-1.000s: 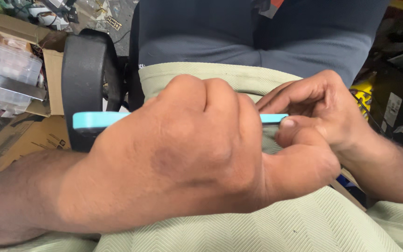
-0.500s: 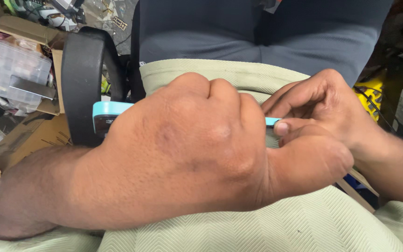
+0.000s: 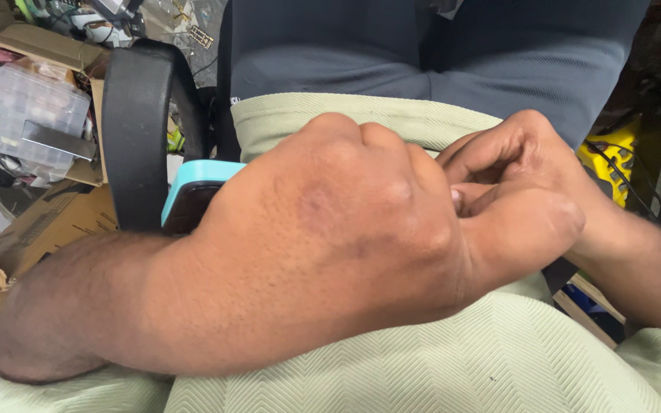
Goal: The person sits in a chair and squeezes adhesive from a tube onto the back of a teal smartphone, spreading it along the edge. They then wrap orange rubber bands around the phone in a crisscross pattern to hold it together and check the screen.
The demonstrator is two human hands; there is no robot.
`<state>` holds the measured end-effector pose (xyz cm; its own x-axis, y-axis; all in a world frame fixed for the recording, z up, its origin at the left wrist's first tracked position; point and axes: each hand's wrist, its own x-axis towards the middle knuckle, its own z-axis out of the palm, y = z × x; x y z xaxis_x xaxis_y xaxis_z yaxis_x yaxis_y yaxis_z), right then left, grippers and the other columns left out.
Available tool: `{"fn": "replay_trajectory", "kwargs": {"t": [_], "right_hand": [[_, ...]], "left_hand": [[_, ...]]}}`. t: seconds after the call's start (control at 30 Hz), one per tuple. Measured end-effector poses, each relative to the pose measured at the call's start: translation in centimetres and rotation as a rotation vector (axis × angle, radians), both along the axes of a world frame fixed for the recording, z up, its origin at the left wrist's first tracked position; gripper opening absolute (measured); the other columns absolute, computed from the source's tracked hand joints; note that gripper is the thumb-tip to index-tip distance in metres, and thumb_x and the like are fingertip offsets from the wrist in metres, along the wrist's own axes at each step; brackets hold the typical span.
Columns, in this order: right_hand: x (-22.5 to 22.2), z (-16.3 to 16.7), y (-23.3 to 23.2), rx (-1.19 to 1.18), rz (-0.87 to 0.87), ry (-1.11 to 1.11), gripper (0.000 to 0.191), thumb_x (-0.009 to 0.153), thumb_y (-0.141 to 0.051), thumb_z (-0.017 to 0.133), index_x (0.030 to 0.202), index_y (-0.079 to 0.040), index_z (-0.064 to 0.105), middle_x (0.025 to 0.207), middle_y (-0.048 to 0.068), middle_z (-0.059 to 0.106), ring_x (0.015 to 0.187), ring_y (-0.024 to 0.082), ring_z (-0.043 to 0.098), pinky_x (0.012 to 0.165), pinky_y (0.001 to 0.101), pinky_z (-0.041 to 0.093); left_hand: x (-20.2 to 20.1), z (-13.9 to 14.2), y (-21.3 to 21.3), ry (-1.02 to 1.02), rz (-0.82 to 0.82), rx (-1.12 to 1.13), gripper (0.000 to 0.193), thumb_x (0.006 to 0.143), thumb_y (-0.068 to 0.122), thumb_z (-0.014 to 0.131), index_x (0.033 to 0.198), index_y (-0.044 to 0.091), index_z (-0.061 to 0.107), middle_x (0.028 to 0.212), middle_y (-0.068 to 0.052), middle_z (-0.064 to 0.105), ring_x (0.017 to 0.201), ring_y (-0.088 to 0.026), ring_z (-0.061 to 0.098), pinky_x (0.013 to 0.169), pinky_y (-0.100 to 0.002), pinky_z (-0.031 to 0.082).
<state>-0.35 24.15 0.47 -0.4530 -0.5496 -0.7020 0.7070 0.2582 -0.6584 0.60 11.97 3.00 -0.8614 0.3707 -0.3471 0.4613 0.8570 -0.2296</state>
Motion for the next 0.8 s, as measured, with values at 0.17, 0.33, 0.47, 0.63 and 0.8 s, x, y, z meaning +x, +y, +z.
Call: {"fn": "replay_trajectory", "kwargs": {"t": [0.17,0.33,0.47,0.63,0.8], "right_hand": [[0.2,-0.3,0.2,0.052,0.024,-0.010,0.011,0.080,-0.002,0.073,0.072,0.004,0.078,0.071,0.007,0.074,0.066,0.008,0.063,0.053,0.0254,0.050],[0.3,-0.5,0.3,0.007,-0.013,0.008,0.009,0.080,-0.001,0.073,0.074,0.004,0.077,0.072,0.004,0.073,0.068,0.005,0.062,0.054,0.0240,0.050],[0.2,-0.5,0.2,0.016,-0.015,0.012,0.007,0.078,0.000,0.072,0.074,0.004,0.077,0.070,0.004,0.071,0.066,0.005,0.060,0.052,0.0243,0.048],[0.3,-0.7,0.1,0.025,-0.021,0.012,0.006,0.075,0.001,0.072,0.074,0.004,0.076,0.068,0.003,0.070,0.063,0.005,0.057,0.049,0.0246,0.046],[0.6,-1.1,0.1,0.036,-0.033,0.013,0.006,0.072,0.002,0.071,0.073,0.004,0.076,0.065,0.002,0.068,0.060,0.004,0.055,0.047,0.0249,0.043]], "left_hand": [[2.0,-6.2,10.4,-0.473,0.074,-1.452,0.023,0.097,0.015,0.061,0.112,0.003,0.074,0.078,-0.007,0.080,0.053,-0.010,0.066,0.054,-0.017,0.049],[2.1,-6.4,11.1,-0.477,0.250,-1.279,0.033,0.090,0.015,0.058,0.115,-0.002,0.070,0.082,0.003,0.079,0.050,-0.004,0.063,0.045,-0.014,0.043],[2.0,-6.1,10.1,-0.576,-0.108,-1.448,0.029,0.095,0.017,0.061,0.110,-0.004,0.075,0.074,0.004,0.077,0.045,-0.004,0.056,0.043,-0.014,0.037],[2.1,-6.0,9.3,-0.569,-0.099,-1.491,0.034,0.098,0.023,0.059,0.112,-0.002,0.077,0.078,0.000,0.080,0.049,-0.005,0.059,0.045,-0.015,0.035],[-0.1,-4.1,7.4,-0.938,0.321,-1.745,0.046,0.113,0.023,0.043,0.141,-0.013,0.051,0.135,-0.019,0.064,0.117,-0.017,0.062,0.095,-0.018,0.043]]}}
